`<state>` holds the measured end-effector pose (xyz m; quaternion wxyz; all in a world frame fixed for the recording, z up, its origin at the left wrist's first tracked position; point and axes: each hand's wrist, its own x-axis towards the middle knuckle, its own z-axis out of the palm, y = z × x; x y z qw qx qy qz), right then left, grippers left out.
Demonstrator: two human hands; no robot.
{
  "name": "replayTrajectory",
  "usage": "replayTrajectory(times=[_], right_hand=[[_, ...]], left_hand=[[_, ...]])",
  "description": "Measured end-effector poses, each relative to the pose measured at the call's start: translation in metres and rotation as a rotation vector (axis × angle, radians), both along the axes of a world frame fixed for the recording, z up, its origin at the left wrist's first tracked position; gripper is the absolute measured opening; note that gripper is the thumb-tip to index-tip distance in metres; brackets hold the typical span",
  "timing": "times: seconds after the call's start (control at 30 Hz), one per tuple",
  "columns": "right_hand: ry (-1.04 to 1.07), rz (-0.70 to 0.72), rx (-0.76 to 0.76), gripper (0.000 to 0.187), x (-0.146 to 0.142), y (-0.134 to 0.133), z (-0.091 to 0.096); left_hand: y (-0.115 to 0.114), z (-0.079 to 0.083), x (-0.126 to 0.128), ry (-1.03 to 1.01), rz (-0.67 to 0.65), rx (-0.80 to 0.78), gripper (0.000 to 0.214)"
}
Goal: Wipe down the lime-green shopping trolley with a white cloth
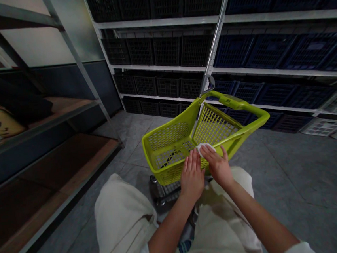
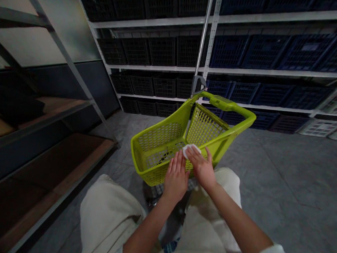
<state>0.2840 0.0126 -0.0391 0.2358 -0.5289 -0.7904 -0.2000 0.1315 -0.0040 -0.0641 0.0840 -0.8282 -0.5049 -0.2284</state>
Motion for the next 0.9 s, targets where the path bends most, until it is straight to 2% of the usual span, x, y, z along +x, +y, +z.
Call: replayTrajectory(times=[0.07, 0.1, 0.2, 0.27, 0.37, 0.5, 0.57, 0.67, 0.8, 0.9], right_hand=[[-0.035, 0.076, -0.02, 0.066, 0.004, -0.002, 0.003], [-0.045, 0.069, -0.014, 0.066, 0.014, 0.0, 0.007], [-0.027, -0.092, 0.068, 0.063, 0.058, 0.015, 0.022], [0.008, -0.217, 0.127, 0.06, 0.077, 0.022, 0.029], [0.041, -0.263, 0.122, 0.062, 0.066, 0.02, 0.023], [0.036, -0.051, 0.015, 0.067, 0.009, 0.001, 0.001], [0.027, 0.038, -0.004, 0.066, -0.005, -0.005, -0.003], [0.006, 0.019, 0.022, 0.066, 0.014, 0.001, 0.003], [0.02, -0.197, 0.137, 0.065, 0.063, 0.021, 0.019], [0.054, -0.267, 0.164, 0.065, 0.06, 0.022, 0.017]], left_hand=[[0.0, 0.0, -0.001, 0.005, 0.003, -0.003, 0.063], [0.0, 0.0, -0.002, 0.007, 0.005, -0.002, 0.064], [0.001, 0.0, -0.002, 0.008, 0.005, 0.008, 0.065], [0.001, 0.0, -0.001, 0.004, 0.0, 0.012, 0.066], [0.0, 0.0, 0.002, -0.007, 0.002, 0.013, 0.066], [-0.001, 0.001, 0.004, -0.012, 0.002, 0.001, 0.064], [-0.001, 0.001, 0.002, -0.011, -0.003, -0.002, 0.065], [0.0, 0.001, -0.001, -0.008, -0.003, 0.004, 0.067], [0.0, -0.001, -0.003, -0.007, -0.007, 0.021, 0.069], [0.0, -0.002, 0.0, -0.025, -0.009, 0.029, 0.068]])
